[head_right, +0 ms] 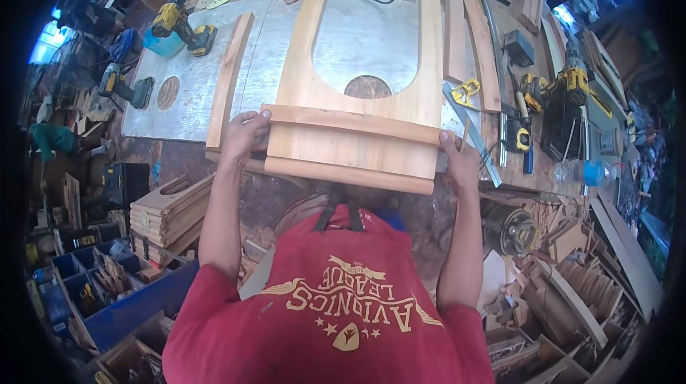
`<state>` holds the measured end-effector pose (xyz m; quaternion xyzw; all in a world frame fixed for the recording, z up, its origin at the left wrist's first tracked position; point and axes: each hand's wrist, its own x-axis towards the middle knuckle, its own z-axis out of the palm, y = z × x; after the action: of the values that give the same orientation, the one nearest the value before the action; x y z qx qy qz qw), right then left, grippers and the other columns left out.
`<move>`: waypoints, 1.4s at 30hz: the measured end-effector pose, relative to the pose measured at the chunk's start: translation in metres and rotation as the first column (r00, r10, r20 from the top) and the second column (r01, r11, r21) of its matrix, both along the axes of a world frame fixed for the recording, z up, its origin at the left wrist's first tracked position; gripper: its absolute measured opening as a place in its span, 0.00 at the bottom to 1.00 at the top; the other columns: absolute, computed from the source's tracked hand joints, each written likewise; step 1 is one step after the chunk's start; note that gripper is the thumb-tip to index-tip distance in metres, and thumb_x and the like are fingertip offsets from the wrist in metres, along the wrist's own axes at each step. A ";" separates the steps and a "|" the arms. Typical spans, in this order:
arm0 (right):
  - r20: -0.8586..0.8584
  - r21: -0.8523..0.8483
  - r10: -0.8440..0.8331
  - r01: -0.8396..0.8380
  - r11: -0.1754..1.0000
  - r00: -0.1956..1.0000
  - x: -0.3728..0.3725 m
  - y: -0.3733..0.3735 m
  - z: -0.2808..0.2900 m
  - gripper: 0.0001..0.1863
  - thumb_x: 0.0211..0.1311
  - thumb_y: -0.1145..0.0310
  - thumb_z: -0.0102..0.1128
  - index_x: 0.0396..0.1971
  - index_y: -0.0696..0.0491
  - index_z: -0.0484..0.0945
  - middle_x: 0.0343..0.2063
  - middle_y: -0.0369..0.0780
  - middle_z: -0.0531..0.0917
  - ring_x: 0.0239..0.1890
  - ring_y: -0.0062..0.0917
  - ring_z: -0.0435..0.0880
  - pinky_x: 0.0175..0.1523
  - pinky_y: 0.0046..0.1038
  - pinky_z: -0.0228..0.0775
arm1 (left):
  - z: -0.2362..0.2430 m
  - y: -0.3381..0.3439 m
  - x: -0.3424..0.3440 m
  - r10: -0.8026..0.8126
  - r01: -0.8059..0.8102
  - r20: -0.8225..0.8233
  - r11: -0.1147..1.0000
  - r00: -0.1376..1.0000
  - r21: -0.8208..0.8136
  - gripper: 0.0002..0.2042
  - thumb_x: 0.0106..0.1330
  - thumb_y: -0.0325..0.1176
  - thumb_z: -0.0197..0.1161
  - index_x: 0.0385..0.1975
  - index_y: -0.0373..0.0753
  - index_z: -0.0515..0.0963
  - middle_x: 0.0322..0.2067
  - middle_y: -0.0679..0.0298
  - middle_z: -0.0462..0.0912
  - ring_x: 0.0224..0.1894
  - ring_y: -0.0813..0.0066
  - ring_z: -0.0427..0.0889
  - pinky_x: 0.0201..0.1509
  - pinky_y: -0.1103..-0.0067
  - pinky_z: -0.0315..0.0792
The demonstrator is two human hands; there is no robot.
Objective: The person uses a measuring tape and pencil to mark wood pieces, then aligns and fits several wooden components together to test their assembly.
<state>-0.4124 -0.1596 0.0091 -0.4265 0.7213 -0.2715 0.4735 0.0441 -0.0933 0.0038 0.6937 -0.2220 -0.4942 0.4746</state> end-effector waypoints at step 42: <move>-0.184 -0.117 0.074 -0.097 0.988 0.980 0.004 0.000 -0.006 0.29 0.66 0.45 0.65 0.45 0.61 0.87 0.35 0.46 0.89 0.41 0.31 0.86 0.51 0.34 0.74 | -0.017 -0.001 0.013 -0.028 0.026 0.039 0.999 0.999 0.042 0.39 0.63 0.46 0.76 0.61 0.22 0.65 0.49 0.45 0.82 0.55 0.57 0.83 0.42 0.67 0.85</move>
<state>-0.4086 -0.1593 0.0030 -0.5089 0.7234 -0.2560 0.3901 0.0575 -0.0948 -0.0129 0.7100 -0.2305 -0.4913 0.4488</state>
